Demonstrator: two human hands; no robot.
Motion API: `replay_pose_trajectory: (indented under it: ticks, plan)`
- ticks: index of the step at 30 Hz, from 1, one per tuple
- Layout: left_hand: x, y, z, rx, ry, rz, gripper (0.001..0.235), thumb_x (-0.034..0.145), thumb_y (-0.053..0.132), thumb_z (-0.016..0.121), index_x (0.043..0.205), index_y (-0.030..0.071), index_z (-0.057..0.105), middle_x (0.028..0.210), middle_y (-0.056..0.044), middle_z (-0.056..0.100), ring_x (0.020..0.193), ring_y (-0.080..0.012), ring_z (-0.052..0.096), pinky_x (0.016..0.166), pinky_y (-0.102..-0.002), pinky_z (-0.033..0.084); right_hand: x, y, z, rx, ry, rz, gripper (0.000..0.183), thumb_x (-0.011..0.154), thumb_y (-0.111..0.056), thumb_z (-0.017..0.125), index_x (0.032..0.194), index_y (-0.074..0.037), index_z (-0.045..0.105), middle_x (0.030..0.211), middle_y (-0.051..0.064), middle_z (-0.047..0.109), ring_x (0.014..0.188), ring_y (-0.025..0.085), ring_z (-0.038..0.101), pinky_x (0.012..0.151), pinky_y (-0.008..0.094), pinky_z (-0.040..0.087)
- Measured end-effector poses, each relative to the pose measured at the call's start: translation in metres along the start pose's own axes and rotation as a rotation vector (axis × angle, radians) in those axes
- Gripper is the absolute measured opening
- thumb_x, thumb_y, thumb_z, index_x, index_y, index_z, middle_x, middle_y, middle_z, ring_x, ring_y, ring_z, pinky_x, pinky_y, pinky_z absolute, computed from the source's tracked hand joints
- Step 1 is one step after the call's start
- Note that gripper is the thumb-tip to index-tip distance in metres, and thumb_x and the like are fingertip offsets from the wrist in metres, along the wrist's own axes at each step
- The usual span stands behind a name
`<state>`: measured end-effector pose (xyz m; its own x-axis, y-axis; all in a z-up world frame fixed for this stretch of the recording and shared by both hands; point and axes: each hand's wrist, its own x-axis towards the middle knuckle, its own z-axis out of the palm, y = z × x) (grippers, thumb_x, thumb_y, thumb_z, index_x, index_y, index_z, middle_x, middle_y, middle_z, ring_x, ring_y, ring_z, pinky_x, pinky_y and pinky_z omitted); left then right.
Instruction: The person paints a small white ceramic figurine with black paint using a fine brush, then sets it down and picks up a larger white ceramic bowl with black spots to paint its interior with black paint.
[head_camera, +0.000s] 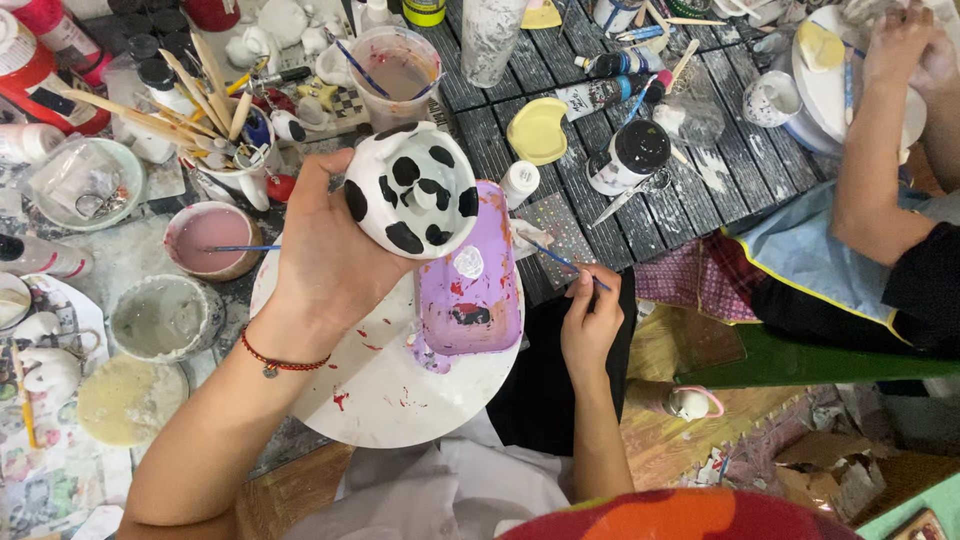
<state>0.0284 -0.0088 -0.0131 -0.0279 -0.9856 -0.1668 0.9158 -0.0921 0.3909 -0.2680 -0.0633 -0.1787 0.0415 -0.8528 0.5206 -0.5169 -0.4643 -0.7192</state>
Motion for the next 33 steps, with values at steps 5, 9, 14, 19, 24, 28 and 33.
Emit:
replay_pose_trajectory:
  ticks: [5, 9, 14, 19, 24, 28, 33]
  plan:
    - [-0.001, 0.003, 0.003, -0.010, 0.031, 0.005, 0.055, 0.095, 0.040, 0.044, 0.137, 0.008, 0.056, 0.139, -0.010, 0.062, 0.132, -0.0297, 0.057, 0.114, -0.058, 0.042, -0.004, 0.000, 0.001, 0.047, 0.003, -0.001, 0.011, 0.111, -0.008, 0.053, 0.117, 0.000, 0.057, 0.090, 0.008, 0.064, 0.071, 0.010, 0.058, 0.067, 0.026, 0.049]
    - [-0.003, 0.005, 0.007, -0.009, 0.068, 0.022, 0.055, 0.094, 0.040, 0.044, 0.138, 0.009, 0.057, 0.139, -0.009, 0.062, 0.134, -0.0292, 0.056, 0.116, -0.060, 0.042, -0.011, 0.003, 0.004, 0.092, 0.096, -0.077, 0.011, 0.112, -0.007, 0.051, 0.118, 0.001, 0.055, 0.109, 0.015, 0.068, 0.075, 0.012, 0.061, 0.071, 0.026, 0.052]
    - [-0.002, 0.004, 0.005, 0.003, 0.047, 0.003, 0.056, 0.095, 0.040, 0.045, 0.137, 0.007, 0.058, 0.139, -0.010, 0.063, 0.132, -0.0283, 0.058, 0.114, -0.055, 0.044, -0.007, 0.004, -0.001, 0.272, 0.166, -0.062, 0.012, 0.114, -0.010, 0.044, 0.121, -0.001, 0.049, 0.114, 0.018, 0.069, 0.073, 0.012, 0.057, 0.066, 0.024, 0.046]
    - [0.001, 0.003, -0.001, 0.036, 0.028, -0.006, 0.054, 0.098, 0.041, 0.045, 0.135, 0.006, 0.061, 0.132, -0.010, 0.066, 0.122, -0.0273, 0.062, 0.108, -0.049, 0.047, -0.006, -0.023, -0.019, 0.450, 0.227, -0.058, 0.014, 0.118, -0.019, 0.038, 0.117, -0.006, 0.044, 0.104, 0.016, 0.071, 0.071, 0.012, 0.057, 0.064, 0.023, 0.046]
    - [0.006, 0.002, -0.003, 0.048, 0.000, -0.029, 0.052, 0.095, 0.041, 0.047, 0.131, 0.007, 0.064, 0.128, -0.009, 0.068, 0.117, -0.0275, 0.064, 0.104, -0.052, 0.049, -0.002, -0.058, -0.026, 0.438, -0.065, -0.181, 0.014, 0.117, -0.017, 0.039, 0.115, -0.004, 0.043, 0.104, 0.021, 0.069, 0.072, 0.015, 0.054, 0.062, 0.024, 0.045]
    - [0.005, 0.003, -0.002, 0.067, 0.022, -0.027, 0.053, 0.094, 0.042, 0.047, 0.132, 0.007, 0.063, 0.130, -0.008, 0.068, 0.119, -0.0262, 0.064, 0.105, -0.050, 0.050, 0.001, -0.073, -0.019, 0.405, -0.159, -0.188, 0.011, 0.115, -0.012, 0.042, 0.115, -0.001, 0.045, 0.107, 0.022, 0.070, 0.071, 0.015, 0.054, 0.068, 0.028, 0.048]
    - [0.007, 0.003, -0.003, 0.054, 0.025, -0.038, 0.054, 0.095, 0.043, 0.048, 0.133, 0.007, 0.063, 0.130, -0.008, 0.068, 0.119, -0.0255, 0.064, 0.105, -0.047, 0.050, 0.004, -0.071, -0.012, 0.364, -0.149, -0.150, 0.013, 0.115, -0.012, 0.043, 0.114, 0.000, 0.046, 0.107, 0.020, 0.072, 0.071, 0.013, 0.055, 0.069, 0.027, 0.050]
